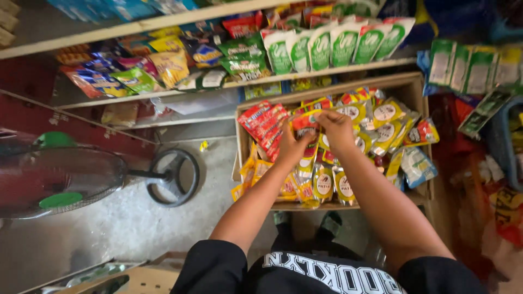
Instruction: The recorder is organizing and stocking various condiment and snack sachets on retail shelves and inside a display box.
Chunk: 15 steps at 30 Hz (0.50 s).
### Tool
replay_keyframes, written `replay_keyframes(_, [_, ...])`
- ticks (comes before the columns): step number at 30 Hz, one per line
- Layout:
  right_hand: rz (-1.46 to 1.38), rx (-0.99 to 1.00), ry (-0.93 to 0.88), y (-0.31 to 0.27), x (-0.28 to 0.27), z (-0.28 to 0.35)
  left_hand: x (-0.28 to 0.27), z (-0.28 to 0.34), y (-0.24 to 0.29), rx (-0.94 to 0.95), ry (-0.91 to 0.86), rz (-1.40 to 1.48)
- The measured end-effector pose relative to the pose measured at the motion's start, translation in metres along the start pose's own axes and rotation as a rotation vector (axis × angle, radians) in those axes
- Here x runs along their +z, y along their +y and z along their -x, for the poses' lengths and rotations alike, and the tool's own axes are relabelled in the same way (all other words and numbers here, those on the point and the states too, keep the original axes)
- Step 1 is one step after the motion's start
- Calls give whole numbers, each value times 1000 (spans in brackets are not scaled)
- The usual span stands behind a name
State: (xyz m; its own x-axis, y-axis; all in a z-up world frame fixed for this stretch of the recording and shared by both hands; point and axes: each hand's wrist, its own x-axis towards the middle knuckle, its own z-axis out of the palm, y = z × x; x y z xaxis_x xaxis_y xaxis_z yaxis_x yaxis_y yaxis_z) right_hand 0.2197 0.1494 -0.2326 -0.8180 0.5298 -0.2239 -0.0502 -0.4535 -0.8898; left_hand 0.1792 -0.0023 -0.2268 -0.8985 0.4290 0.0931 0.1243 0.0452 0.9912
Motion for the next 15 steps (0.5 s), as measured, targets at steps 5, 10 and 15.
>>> replay_keyframes(5, [265, -233, -133, -48, 40, 7, -22, -39, 57, 206, 132, 117])
replay_keyframes(10, [543, -430, -175, -132, 87, 14, -50, -52, 178, 383, 30, 21])
replay_keyframes(15, [587, -651, -207, -220, 146, 28, -76, -81, 254, 570, 99, -148])
